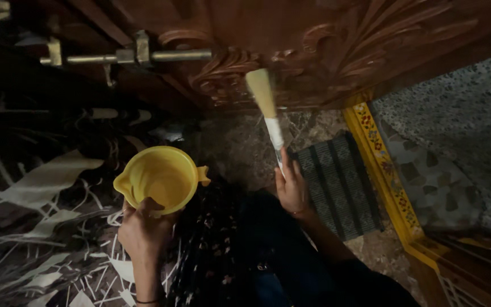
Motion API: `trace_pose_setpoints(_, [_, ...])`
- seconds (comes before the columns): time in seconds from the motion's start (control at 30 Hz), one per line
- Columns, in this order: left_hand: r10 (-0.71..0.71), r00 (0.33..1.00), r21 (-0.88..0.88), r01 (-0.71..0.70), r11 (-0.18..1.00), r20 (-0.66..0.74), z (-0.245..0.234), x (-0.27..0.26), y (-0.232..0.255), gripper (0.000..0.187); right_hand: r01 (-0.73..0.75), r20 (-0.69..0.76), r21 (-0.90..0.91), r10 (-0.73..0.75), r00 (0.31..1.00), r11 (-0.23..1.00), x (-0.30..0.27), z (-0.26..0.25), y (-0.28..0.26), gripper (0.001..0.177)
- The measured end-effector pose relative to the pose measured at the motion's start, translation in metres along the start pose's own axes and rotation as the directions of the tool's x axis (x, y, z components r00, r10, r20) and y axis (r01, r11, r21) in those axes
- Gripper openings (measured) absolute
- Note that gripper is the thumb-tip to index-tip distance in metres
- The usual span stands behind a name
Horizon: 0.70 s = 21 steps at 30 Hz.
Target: The person uses a wide brush to apply a liquid to the carved surface of a wooden door, holding a yellow container in the other hand.
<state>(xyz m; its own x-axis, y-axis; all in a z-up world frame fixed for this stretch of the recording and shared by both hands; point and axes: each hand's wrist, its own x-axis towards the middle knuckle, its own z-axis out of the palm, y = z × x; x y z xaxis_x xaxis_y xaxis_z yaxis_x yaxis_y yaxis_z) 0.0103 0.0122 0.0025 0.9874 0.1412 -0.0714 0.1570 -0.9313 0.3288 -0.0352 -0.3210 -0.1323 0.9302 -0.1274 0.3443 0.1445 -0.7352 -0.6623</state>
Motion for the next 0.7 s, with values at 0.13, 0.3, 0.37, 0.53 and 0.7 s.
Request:
trace_pose_setpoints(0.13, [0.029,0.999,0.015,-0.029,0.999,-0.017,0.001,0.007,0.008,0.053,-0.134,0.200,-0.228,0.181,0.963,0.965,0.000,-0.001,0.014,0.061])
trace_pose_setpoints(0.3, [0.108,0.993,-0.027,-0.109,0.994,-0.046,0.006,0.010,0.015,0.052,-0.355,0.158,-0.183,0.384,0.910,0.917,-0.004,0.028,0.039,0.067])
trace_pose_setpoints(0.37, [0.108,0.993,-0.014,-0.109,0.994,-0.049,0.007,0.009,0.016,0.051,-0.260,0.015,-0.060,0.261,0.965,0.964,-0.008,0.039,0.048,0.075])
trace_pose_setpoints(0.53, [0.017,1.000,0.045,-0.018,0.999,0.015,0.008,0.004,0.011,0.044,-0.529,0.290,0.090,0.486,0.825,0.844,-0.032,0.073,0.064,0.076])
trace_pose_setpoints(0.7, [0.015,1.000,0.005,-0.015,1.000,-0.026,0.007,0.001,0.004,0.041,-0.334,0.098,0.263,0.320,0.942,0.905,-0.037,0.078,0.061,0.074])
